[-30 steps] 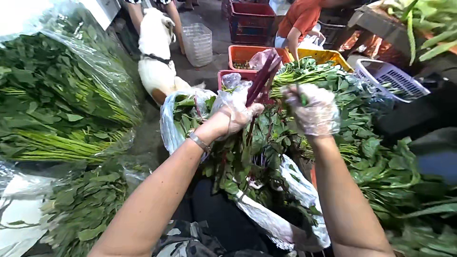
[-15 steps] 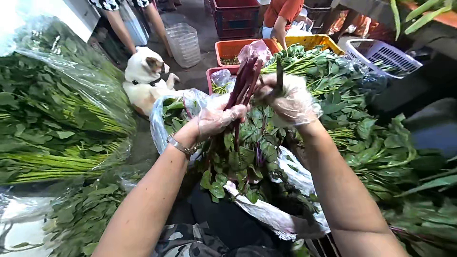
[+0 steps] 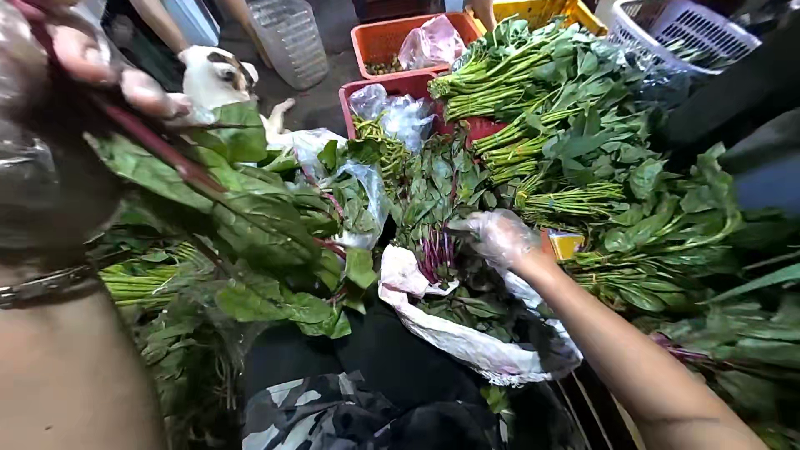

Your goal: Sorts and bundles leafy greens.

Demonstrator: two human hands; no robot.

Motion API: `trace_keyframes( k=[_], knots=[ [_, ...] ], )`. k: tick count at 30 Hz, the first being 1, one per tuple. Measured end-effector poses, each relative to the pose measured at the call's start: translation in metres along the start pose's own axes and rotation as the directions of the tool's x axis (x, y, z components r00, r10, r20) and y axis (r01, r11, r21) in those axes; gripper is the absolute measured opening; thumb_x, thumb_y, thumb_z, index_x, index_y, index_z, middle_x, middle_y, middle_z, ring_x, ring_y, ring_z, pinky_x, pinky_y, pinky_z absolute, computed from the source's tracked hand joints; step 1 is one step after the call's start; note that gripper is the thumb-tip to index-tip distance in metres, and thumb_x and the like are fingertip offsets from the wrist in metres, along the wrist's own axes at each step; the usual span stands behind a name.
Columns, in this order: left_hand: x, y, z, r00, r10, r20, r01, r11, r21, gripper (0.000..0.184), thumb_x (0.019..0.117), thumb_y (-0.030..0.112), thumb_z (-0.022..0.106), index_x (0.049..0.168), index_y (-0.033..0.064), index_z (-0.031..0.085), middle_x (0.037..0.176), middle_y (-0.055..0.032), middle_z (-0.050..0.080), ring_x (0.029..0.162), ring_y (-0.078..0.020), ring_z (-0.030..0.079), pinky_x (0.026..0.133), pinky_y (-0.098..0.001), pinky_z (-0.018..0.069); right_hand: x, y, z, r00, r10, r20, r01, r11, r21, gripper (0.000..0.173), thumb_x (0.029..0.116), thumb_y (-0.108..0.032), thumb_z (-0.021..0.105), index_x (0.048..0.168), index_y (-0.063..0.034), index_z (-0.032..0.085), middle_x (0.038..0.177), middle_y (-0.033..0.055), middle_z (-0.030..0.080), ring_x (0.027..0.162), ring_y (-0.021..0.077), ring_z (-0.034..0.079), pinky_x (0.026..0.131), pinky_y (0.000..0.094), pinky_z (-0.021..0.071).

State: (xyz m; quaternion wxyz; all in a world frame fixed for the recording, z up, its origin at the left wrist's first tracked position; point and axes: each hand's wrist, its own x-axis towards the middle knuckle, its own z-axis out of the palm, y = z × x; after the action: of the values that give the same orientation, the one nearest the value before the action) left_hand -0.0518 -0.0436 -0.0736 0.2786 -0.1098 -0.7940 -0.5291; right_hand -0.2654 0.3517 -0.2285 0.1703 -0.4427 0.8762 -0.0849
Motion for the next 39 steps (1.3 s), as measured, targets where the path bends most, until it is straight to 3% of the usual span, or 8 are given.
trace_keyframes(
  k=[5,11,14,17,22,31,36,39],
  knots=[
    [-0.009,0.013,0.008,0.970,-0.144,-0.198,0.163,0.983,0.081,0.017,0.1065,0.021,0.042,0.098,0.0228,0.056,0.080,0.0113,0.059,0.076,-0.0047,0.064,0.080,-0.0250,0.0584,0.059,-0.004,0.023,0.962,-0.098,0.255,0.179,0.931,-0.319,0.047,0.0929,-0.007,0.068,0.135,-0.0297,0.068,0.138,0.0084,0.063,0.124,0.0403,0.059,0.099,0.0650,0.0476],
    [-0.052,-0.001,-0.021,0.969,-0.090,-0.228,0.126,0.981,0.148,0.023,0.1106,0.025,0.037,0.112,0.0194,0.059,0.097,0.0093,0.065,0.093,-0.0070,0.068,0.088,-0.0252,0.0577,0.067,0.006,0.013,0.944,-0.164,0.286,0.266,0.893,-0.363,0.037,0.0921,-0.008,0.070,0.125,-0.0252,0.073,0.138,0.0123,0.061,0.118,0.0414,0.061,0.095,0.0639,0.0510],
    [-0.060,-0.006,-0.018,0.955,-0.091,-0.284,0.128,0.985,0.116,0.020,0.1098,0.022,0.039,0.109,0.0218,0.059,0.093,0.0113,0.064,0.091,-0.0061,0.067,0.089,-0.0259,0.0569,0.059,0.011,-0.024,0.962,-0.265,-0.063,0.254,0.955,-0.151,0.036,0.0926,-0.002,0.067,0.122,-0.0204,0.075,0.133,0.0148,0.065,0.114,0.0406,0.065,0.096,0.0645,0.0502],
    [-0.057,-0.009,-0.018,0.932,-0.115,-0.343,0.164,0.980,0.116,0.015,0.1074,0.015,0.045,0.115,0.0160,0.057,0.086,0.0101,0.062,0.078,-0.0040,0.065,0.077,-0.0228,0.0585,0.053,0.024,-0.071,0.684,-0.230,-0.692,0.449,0.881,0.152,0.025,0.0904,0.002,0.063,0.114,0.0025,0.072,0.115,0.0188,0.071,0.104,0.0242,0.069,0.094,0.0410,0.0569],
    [0.013,0.025,0.064,0.940,-0.150,-0.307,0.223,0.950,0.219,0.014,0.1046,0.024,0.050,0.118,0.0227,0.053,0.084,0.0194,0.060,0.076,0.0018,0.063,0.072,-0.0208,0.0578,0.033,0.007,-0.147,0.549,0.111,-0.828,0.431,0.812,0.394,0.025,0.0955,-0.013,0.064,0.113,0.0044,0.066,0.103,0.0027,0.068,0.086,-0.0033,0.061,0.079,0.0180,0.0530],
    [0.056,0.017,0.174,0.985,-0.161,-0.069,0.174,0.929,0.327,0.040,0.0879,0.021,0.077,0.116,-0.0020,0.060,0.090,-0.0022,0.067,0.077,-0.0022,0.062,0.073,-0.0236,0.0540,0.038,-0.074,-0.146,0.721,0.088,-0.687,0.447,0.698,0.559,0.009,0.0940,-0.015,0.067,0.094,-0.0083,0.061,0.075,-0.0085,0.061,0.063,-0.0008,0.061,0.062,0.0211,0.0553],
    [0.061,0.008,0.202,0.912,-0.388,-0.136,0.408,0.815,0.412,0.060,0.0838,0.027,0.081,0.131,0.0000,0.056,0.110,-0.0184,0.067,0.101,-0.0291,0.065,0.091,-0.0525,0.0512,0.047,-0.110,-0.131,0.779,0.118,-0.616,0.517,0.435,0.737,0.009,0.0919,-0.003,0.067,0.093,-0.0106,0.061,0.076,-0.0076,0.065,0.066,0.0015,0.064,0.064,0.0220,0.0571],
    [0.058,0.008,0.200,0.910,-0.396,-0.125,0.410,0.806,0.427,0.060,0.0876,0.022,0.076,0.138,-0.0007,0.052,0.118,-0.0199,0.066,0.109,-0.0290,0.064,0.096,-0.0515,0.0496,0.048,-0.097,-0.132,0.787,-0.176,-0.592,0.602,0.432,0.672,0.011,0.0926,0.001,0.063,0.102,-0.0051,0.063,0.084,-0.0056,0.067,0.074,0.0006,0.065,0.069,0.0211,0.0575]
  ],
)
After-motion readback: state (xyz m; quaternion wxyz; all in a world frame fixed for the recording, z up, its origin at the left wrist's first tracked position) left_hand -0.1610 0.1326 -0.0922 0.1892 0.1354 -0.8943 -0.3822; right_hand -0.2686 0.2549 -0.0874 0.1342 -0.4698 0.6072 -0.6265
